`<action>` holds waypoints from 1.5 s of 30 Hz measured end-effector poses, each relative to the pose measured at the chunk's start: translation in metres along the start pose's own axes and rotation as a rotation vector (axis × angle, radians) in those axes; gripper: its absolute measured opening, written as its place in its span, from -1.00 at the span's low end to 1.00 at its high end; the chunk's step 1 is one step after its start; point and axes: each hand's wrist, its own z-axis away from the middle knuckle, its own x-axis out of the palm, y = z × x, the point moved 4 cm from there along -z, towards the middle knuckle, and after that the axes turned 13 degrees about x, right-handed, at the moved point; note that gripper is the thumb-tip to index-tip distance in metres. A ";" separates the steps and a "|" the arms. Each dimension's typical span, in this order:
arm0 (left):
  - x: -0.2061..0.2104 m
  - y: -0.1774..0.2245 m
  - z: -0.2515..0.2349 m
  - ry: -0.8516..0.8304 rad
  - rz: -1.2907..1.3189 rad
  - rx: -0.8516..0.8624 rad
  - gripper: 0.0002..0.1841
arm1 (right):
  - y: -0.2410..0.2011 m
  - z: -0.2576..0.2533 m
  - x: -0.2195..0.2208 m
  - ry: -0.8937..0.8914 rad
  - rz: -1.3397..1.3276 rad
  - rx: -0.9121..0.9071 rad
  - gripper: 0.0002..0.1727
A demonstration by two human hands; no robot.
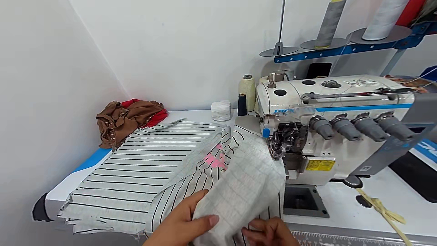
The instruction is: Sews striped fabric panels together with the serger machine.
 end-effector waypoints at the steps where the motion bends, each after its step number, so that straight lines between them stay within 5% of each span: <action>1: 0.001 0.000 0.003 -0.005 0.129 -0.076 -0.62 | 0.001 -0.003 0.004 0.038 -0.044 -0.076 -0.68; 4: -0.004 -0.008 0.010 0.067 -0.252 -0.150 -0.59 | -0.002 -0.011 0.013 0.173 -0.085 -0.239 -0.56; 7: -0.005 -0.009 0.026 0.272 -0.941 0.229 -0.27 | -0.005 -0.012 0.017 0.209 -0.025 -0.278 -0.70; 9: 0.013 -0.011 0.041 0.270 -1.047 0.515 -0.28 | -0.005 -0.012 0.021 0.156 0.038 -0.283 -0.81; 13: 0.045 -0.043 0.056 0.085 -1.056 0.706 -0.48 | -0.012 -0.008 0.029 0.072 0.104 -0.286 -0.77; 17: 0.012 -0.037 0.063 0.018 -1.017 0.770 -0.72 | -0.022 -0.001 0.016 0.073 0.264 -0.352 -0.58; 21: -0.035 -0.004 0.053 -0.085 -0.581 0.750 -0.79 | -0.016 0.000 0.005 0.106 0.301 -0.309 -0.60; 24: -0.028 0.022 0.026 -0.248 -0.387 0.796 -0.77 | -0.011 -0.003 0.011 0.034 0.208 -0.232 -0.71; 30: 0.029 0.014 -0.022 -0.477 -0.812 1.051 -0.57 | -0.029 -0.004 0.014 -0.038 0.083 -0.121 -0.75; 33: 0.044 -0.001 -0.033 -0.464 -0.874 1.107 -0.82 | -0.036 -0.004 0.003 0.061 0.225 -0.211 -0.80; 39: 0.061 -0.008 -0.041 -0.581 -1.002 1.058 -0.74 | -0.030 0.000 -0.033 0.297 0.427 -0.385 -0.80; 41: 0.056 -0.002 -0.040 -0.618 -0.847 1.009 -0.75 | -0.025 -0.001 -0.046 0.388 0.378 -0.308 -0.60; 43: 0.055 0.009 -0.037 -0.636 -0.736 0.989 -0.76 | -0.020 -0.005 -0.051 0.289 0.241 -0.112 -0.28; 45: 0.058 0.018 -0.034 -0.650 -0.745 1.019 -0.75 | -0.015 -0.002 -0.047 0.192 0.173 0.060 -0.57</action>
